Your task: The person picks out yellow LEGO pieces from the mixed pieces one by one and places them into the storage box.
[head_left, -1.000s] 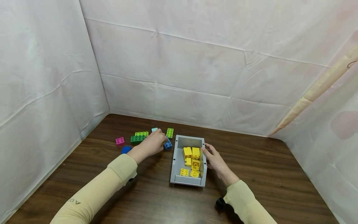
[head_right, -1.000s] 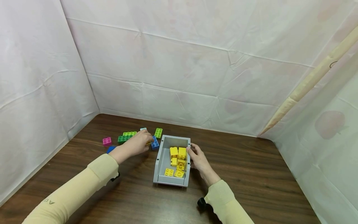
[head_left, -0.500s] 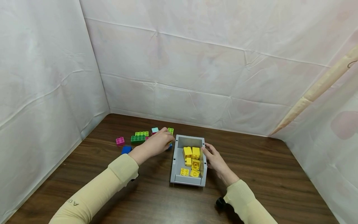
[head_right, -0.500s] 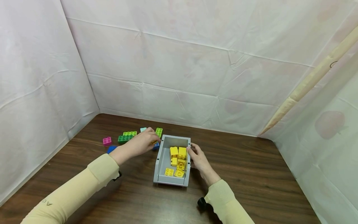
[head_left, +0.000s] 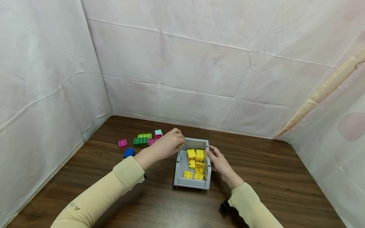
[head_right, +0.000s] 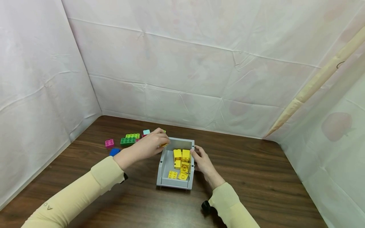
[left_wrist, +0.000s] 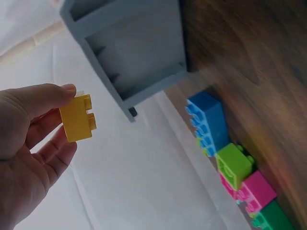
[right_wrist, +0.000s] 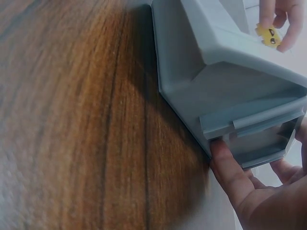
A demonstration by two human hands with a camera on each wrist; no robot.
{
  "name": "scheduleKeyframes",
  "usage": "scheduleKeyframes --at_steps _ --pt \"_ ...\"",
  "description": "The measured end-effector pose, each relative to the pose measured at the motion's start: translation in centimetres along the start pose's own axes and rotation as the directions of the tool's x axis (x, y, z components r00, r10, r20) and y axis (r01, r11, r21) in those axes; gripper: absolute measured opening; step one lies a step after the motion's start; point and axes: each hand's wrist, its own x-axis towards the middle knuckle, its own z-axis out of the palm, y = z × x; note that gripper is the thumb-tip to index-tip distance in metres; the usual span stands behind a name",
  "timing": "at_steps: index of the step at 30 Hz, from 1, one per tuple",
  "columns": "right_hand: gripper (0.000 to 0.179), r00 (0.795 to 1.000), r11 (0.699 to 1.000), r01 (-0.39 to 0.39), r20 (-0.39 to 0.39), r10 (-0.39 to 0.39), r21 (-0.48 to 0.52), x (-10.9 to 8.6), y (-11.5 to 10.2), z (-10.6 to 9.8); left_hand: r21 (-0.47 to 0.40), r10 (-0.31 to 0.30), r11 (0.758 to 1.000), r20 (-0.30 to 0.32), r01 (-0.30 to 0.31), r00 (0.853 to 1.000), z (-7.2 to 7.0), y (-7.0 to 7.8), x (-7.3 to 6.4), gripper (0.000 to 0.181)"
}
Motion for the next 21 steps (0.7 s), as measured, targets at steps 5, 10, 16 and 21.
scheduleKeyframes --at_steps 5,10,16,21 --pt "0.052 1.000 1.000 0.000 0.001 0.000 0.000 0.0 0.0 0.0 -0.014 0.017 1.000 0.038 -0.017 0.999 -0.5 0.8 0.3 0.024" --pt "0.053 1.000 1.000 0.004 0.003 -0.004 0.007 0.0 0.0 -0.1 -0.032 0.058 0.998 0.055 -0.056 0.997 -0.7 1.2 0.5 0.026" --pt "0.055 1.000 1.000 -0.008 0.014 0.008 0.001 -0.7 -0.8 0.0 -0.049 0.105 0.994 0.093 -0.101 0.990 -0.6 1.6 0.9 0.029" --pt "0.054 1.000 1.000 -0.014 -0.006 0.014 -0.016 0.0 -0.1 0.0 -0.084 0.127 0.990 0.137 -0.117 0.982 -0.5 2.2 1.2 0.029"
